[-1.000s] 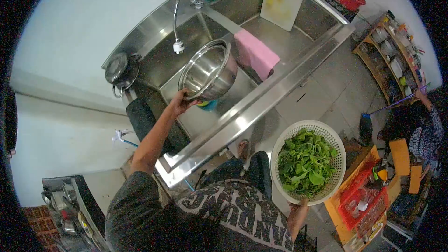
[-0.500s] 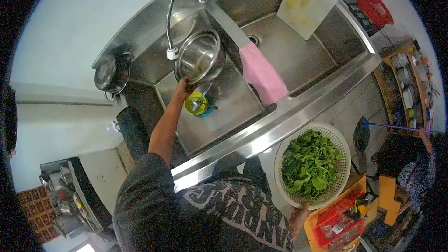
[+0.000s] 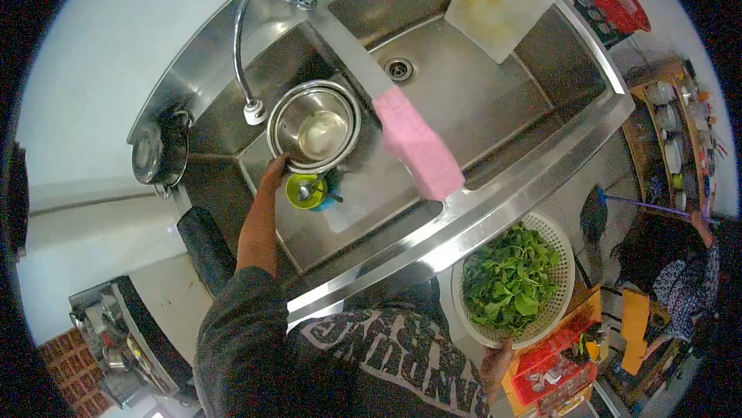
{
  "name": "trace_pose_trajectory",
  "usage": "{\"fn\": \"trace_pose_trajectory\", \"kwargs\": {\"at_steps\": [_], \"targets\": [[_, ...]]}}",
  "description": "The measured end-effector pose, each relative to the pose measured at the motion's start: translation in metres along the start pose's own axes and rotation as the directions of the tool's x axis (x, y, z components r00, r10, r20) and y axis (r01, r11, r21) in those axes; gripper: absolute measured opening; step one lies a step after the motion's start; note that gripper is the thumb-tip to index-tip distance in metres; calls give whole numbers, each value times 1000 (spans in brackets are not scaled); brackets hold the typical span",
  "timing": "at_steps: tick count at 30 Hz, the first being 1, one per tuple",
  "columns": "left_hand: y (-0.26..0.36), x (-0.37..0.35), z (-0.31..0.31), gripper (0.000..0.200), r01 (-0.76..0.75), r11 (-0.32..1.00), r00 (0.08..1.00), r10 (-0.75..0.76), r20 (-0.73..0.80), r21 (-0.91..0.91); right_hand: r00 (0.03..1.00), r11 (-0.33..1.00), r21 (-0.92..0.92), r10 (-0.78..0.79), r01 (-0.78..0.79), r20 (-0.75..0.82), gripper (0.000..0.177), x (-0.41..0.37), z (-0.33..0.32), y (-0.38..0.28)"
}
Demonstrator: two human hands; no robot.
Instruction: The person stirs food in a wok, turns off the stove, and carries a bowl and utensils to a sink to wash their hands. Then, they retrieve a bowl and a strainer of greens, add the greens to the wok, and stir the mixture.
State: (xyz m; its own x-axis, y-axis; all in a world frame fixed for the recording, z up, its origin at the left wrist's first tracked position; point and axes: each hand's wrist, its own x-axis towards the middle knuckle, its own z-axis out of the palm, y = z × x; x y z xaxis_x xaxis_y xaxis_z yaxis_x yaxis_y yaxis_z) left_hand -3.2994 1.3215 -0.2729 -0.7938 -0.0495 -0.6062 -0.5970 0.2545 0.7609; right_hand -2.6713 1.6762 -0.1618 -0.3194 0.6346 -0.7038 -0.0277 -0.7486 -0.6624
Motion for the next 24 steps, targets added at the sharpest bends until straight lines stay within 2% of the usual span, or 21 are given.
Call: {"fn": "trace_pose_trajectory", "kwargs": {"at_steps": [2,3,5,8,9,10,12,13,15,17,19,20,21,22,24], "targets": [[-4,-5,-4,20,26,1000,999,-26,22,8,997,996,48,75,-76,27,41,18,-6,0],[-13,5,-9,26,18,997,999,-22,42,79,996,996,26,90,-90,-12,40,21,-9,-5],[-14,-2,-7,33,-29,987,999,32,-17,159,991,995,-10,103,-104,-80,38,18,14,-22],[-26,-3,-11,51,-4,946,996,32,-83,323,986,999,-43,-33,27,-161,38,19,11,-37],[-31,3,-16,58,18,924,994,23,-104,381,999,997,-69,-42,42,1,33,19,-6,-45],[-41,9,-18,63,-30,906,966,135,-221,422,990,999,-27,-43,40,-134,32,24,-21,-48],[-60,13,-30,72,-68,860,834,327,-444,506,983,995,-59,-89,81,-159,32,26,-16,-68],[-46,-15,-44,75,-133,804,860,384,-335,580,982,992,-77,-108,97,-153,32,32,-9,-77],[-15,-80,-59,61,-87,748,940,280,-194,658,988,986,-114,-134,125,-78,32,49,12,-96],[-21,-149,-63,53,-253,695,781,557,-282,673,989,979,-145,-145,146,21,32,65,40,-112],[-46,-186,-79,54,-333,858,865,443,-236,392,982,974,-163,-135,156,132,33,79,74,-122],[-30,-245,-73,50,-309,905,881,389,-270,293,973,974,-164,-123,156,195,33,83,91,-125],[-30,-287,-76,47,-392,913,884,408,-229,115,958,975,-159,-111,156,263,33,86,111,-127],[-45,-318,-83,44,-437,857,899,417,-131,-272,937,976,-153,-95,153,336,33,87,131,-126],[-57,-392,-102,44,-476,728,874,453,-176,-493,881,980,-157,-34,122,473,33,82,181,-119]]}}
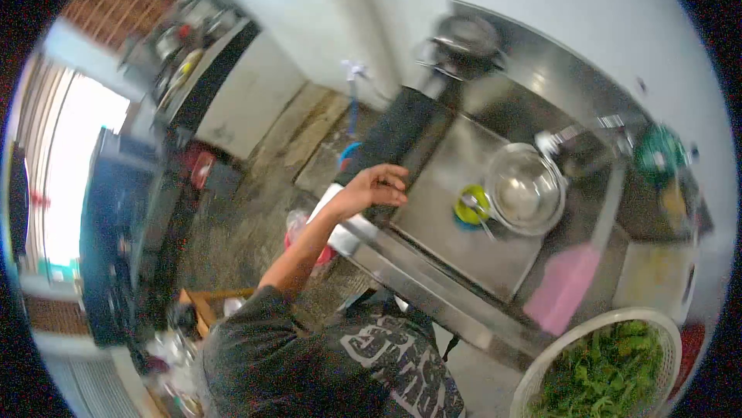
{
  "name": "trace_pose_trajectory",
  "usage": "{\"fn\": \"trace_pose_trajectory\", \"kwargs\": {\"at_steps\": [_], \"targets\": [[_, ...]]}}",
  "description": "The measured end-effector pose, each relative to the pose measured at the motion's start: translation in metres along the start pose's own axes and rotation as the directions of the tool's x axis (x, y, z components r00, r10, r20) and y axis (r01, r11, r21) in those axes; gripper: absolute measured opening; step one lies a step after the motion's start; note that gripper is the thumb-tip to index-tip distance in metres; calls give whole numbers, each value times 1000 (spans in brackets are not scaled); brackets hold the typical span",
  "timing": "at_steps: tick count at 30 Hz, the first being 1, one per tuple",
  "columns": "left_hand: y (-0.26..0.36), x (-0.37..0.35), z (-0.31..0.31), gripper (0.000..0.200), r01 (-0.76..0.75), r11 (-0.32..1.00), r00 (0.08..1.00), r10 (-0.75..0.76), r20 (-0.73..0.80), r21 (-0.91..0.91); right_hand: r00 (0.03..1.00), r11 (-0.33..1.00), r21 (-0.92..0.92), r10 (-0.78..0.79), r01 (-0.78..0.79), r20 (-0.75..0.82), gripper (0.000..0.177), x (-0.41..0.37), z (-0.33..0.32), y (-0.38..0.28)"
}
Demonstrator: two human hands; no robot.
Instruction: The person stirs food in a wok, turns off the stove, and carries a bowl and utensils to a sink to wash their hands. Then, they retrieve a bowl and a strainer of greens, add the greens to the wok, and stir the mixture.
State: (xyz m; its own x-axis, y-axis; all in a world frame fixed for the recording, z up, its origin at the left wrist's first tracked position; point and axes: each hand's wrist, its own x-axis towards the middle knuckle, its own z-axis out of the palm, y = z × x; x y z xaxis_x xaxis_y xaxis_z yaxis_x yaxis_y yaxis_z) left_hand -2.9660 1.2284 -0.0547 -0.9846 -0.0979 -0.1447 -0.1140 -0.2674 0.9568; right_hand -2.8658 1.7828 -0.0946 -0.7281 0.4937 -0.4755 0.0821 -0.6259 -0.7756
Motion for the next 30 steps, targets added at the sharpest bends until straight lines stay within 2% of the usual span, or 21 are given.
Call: {"fn": "trace_pose_trajectory", "kwargs": {"at_steps": [3,5,7,8,9,10,11,12,13,14,15,16,19,20,21,22,23,26,27,28,30], "targets": [[24,-114,-47,41,-92,994,955,71,-287,-61,960,994,10,98,-104,262,34,18,71,15],[1,-189,-97,39,-173,979,856,97,-509,-104,892,983,-88,184,-162,412,33,18,121,39],[-47,-260,-138,39,-21,997,667,71,-742,77,813,961,-221,261,-167,520,30,35,164,83],[-83,-301,-160,40,47,993,589,59,-806,107,773,950,-273,286,-152,566,29,28,186,101],[-123,-339,-175,41,126,985,541,32,-841,119,729,933,-357,278,-50,625,27,22,201,125],[-122,-372,-169,42,163,987,494,-88,-865,-7,670,824,-499,212,269,711,26,8,205,144],[-159,-410,-182,37,217,975,499,-150,-854,-45,571,358,-571,116,739,813,25,-23,205,162],[-176,-442,-186,40,226,953,490,-289,-822,-200,542,27,-545,72,838,837,24,-61,205,177],[-229,-482,-206,40,259,945,508,-309,-804,-200,631,39,-634,65,772,773,23,-88,210,185],[-260,-513,-217,41,283,934,588,-349,-730,-218,727,450,-678,87,581,681,15,-92,217,196],[-287,-539,-224,40,363,903,591,-414,-692,-231,811,877,-439,108,194,575,8,-96,222,204],[-303,-560,-230,39,437,864,560,-477,-677,-248,879,991,-102,127,-90,460,5,-101,226,212],[-303,-599,-231,37,744,668,528,-556,-642,33,824,990,-46,138,-134,549,4,-55,210,210],[-305,-612,-240,37,777,616,543,-553,-632,129,795,990,-62,139,-127,591,6,-37,203,205],[-282,-566,-224,37,837,509,509,-586,-631,202,778,981,-116,195,-157,597,8,32,241,206],[-268,-554,-237,36,848,447,518,-583,-626,285,785,984,-107,180,-145,593,10,21,267,213],[-256,-558,-240,37,815,504,547,-502,-670,287,792,987,-90,158,-130,589,12,10,278,214],[-333,-601,-288,38,824,540,451,-446,-773,169,873,993,-77,117,-91,473,15,-37,290,225],[-304,-589,-282,38,824,553,412,-437,-800,122,861,984,-81,180,-161,476,14,-8,285,222],[-292,-561,-264,39,830,537,419,-420,-805,152,842,965,-85,259,-249,473,12,59,293,214],[-295,-565,-272,40,817,537,459,-385,-801,210,861,979,-107,201,-170,468,7,20,298,221]]}}
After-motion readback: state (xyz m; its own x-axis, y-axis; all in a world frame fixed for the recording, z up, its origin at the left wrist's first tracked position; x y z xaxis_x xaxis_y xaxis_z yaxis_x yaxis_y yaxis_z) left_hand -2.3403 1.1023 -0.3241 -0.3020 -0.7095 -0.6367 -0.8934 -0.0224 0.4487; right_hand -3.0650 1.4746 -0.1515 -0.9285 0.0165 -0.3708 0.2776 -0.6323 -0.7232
